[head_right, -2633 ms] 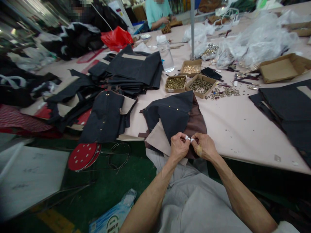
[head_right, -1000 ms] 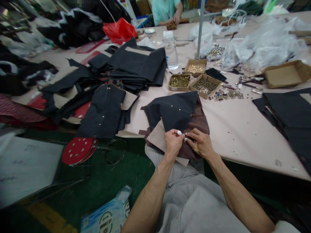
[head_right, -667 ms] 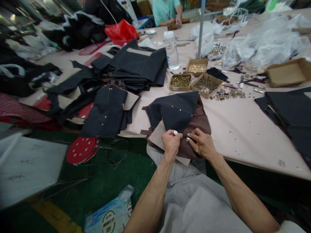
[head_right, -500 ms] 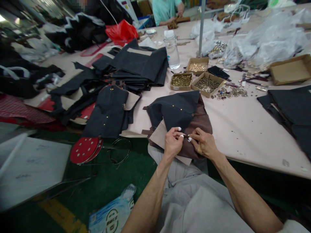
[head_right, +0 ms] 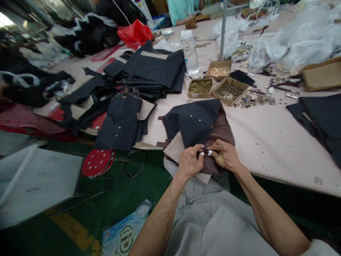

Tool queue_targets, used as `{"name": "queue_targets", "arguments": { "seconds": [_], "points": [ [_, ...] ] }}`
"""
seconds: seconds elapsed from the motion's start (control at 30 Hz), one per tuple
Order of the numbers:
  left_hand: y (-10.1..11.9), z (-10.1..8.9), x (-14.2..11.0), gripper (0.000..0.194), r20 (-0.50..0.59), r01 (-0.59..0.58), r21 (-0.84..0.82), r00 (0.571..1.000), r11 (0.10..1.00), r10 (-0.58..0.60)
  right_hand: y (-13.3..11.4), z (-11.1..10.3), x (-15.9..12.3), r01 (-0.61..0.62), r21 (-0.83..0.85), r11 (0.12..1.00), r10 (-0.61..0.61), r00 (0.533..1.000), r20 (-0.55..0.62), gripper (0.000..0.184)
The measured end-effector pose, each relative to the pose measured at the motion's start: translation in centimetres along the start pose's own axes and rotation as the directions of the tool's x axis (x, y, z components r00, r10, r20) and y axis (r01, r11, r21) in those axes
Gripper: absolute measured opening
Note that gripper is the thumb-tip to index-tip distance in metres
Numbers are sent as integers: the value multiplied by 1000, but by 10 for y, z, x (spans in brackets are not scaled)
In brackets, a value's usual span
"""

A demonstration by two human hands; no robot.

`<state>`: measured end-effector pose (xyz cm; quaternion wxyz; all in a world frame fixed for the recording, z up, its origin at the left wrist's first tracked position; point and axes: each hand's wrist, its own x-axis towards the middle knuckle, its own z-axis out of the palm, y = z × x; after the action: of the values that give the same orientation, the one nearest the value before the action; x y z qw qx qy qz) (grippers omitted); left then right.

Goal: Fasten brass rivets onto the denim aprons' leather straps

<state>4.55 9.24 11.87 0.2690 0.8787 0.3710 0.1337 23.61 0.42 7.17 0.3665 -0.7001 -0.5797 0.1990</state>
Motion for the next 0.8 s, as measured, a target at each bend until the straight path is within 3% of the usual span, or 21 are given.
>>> {"name": "queue_targets", "arguments": {
  "seconds": [0.17, 0.3, 0.5, 0.63, 0.8],
  "points": [
    [7, -5, 11, 26, 25, 45, 18, 999, 999, -46, 3, 3, 8, -85, 49, 995, 84, 996, 21, 18],
    [6, 0, 24, 20, 10, 185, -15, 983, 983, -185, 2, 6, 13, -162, 30, 986, 162, 987, 5, 16],
    [-1, -1, 58, 13, 79, 419, -43, 906, 907, -415, 5, 10, 19, -278, 76, 958, 278, 961, 12, 11],
    [-1, -4, 79, 13, 113, 490, -77, 870, 868, -480, 10, 16, 24, -308, 99, 946, 311, 950, -16, 11],
    [-4, 6, 90, 18, 99, 571, -142, 821, 808, -563, 15, 15, 30, -331, 199, 922, 325, 944, 62, 13]
  ]
}}
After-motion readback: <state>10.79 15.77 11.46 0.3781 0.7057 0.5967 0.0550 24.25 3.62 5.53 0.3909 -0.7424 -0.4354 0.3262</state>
